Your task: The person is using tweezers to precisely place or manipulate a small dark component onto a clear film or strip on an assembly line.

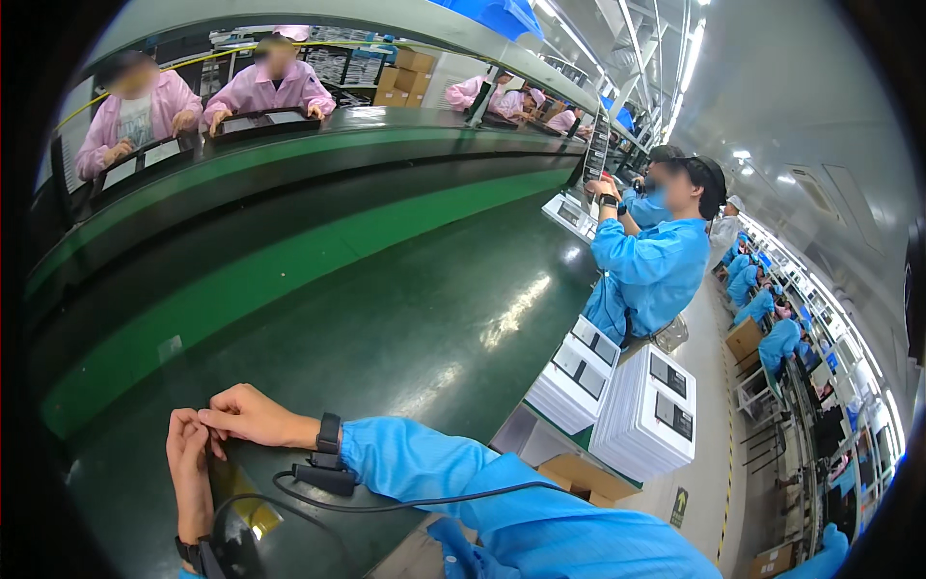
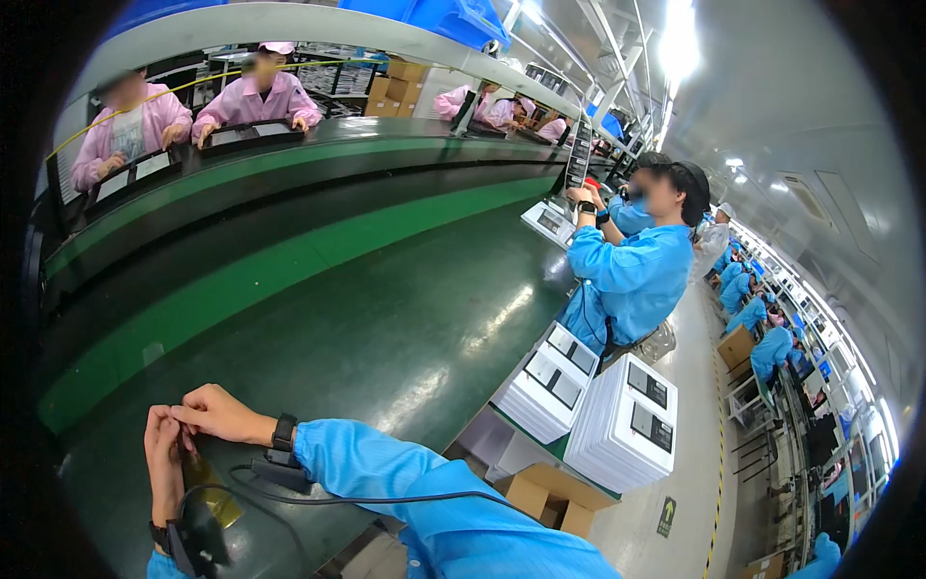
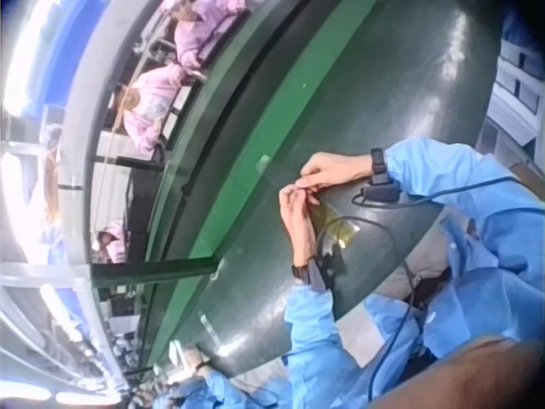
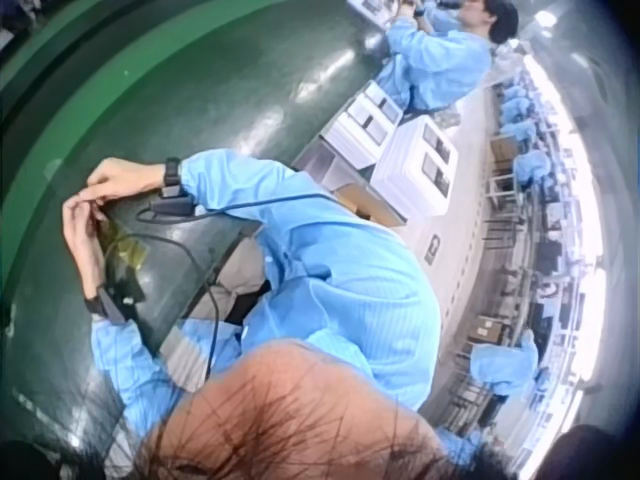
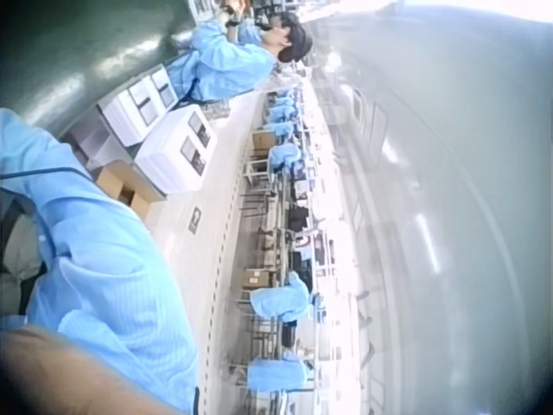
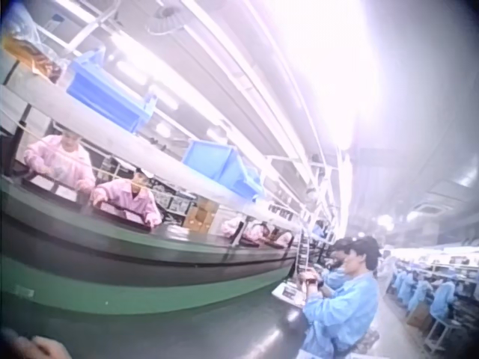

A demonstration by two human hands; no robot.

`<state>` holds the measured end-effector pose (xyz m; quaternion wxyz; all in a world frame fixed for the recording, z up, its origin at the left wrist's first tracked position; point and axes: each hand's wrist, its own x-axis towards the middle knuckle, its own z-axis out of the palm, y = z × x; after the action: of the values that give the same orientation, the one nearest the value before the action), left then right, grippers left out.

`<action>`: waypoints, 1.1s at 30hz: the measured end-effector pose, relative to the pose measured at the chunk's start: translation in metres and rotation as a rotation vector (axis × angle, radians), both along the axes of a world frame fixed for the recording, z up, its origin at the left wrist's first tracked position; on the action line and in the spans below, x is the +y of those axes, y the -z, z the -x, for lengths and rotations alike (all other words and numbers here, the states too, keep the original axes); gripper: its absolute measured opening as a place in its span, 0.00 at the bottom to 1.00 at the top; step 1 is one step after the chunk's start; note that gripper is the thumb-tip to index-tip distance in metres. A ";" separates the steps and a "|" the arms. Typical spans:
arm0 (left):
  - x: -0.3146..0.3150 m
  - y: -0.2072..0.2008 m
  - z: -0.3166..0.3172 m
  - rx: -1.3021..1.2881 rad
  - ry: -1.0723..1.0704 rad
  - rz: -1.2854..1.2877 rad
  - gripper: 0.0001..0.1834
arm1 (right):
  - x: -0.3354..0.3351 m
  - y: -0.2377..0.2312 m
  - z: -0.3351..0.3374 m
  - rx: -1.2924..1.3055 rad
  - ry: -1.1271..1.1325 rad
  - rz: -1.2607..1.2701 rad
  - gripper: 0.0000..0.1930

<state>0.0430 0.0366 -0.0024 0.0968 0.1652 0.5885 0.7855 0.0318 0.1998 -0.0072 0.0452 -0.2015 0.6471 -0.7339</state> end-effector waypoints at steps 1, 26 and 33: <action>-0.003 0.000 0.000 -0.001 -0.004 0.004 0.08 | 0.001 -0.001 0.000 -0.034 -0.011 -0.029 0.21; -0.011 0.007 0.006 -0.081 -0.061 -0.021 0.05 | 0.001 -0.004 -0.004 -0.007 -0.043 -0.013 0.09; -0.001 0.004 0.005 -0.136 -0.134 -0.098 0.08 | 0.012 0.006 0.006 -0.099 -0.028 0.017 0.09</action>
<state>0.0382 0.0358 -0.0059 0.0754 0.0763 0.5512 0.8274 0.0259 0.2115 -0.0134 0.0855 -0.1743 0.6350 -0.7477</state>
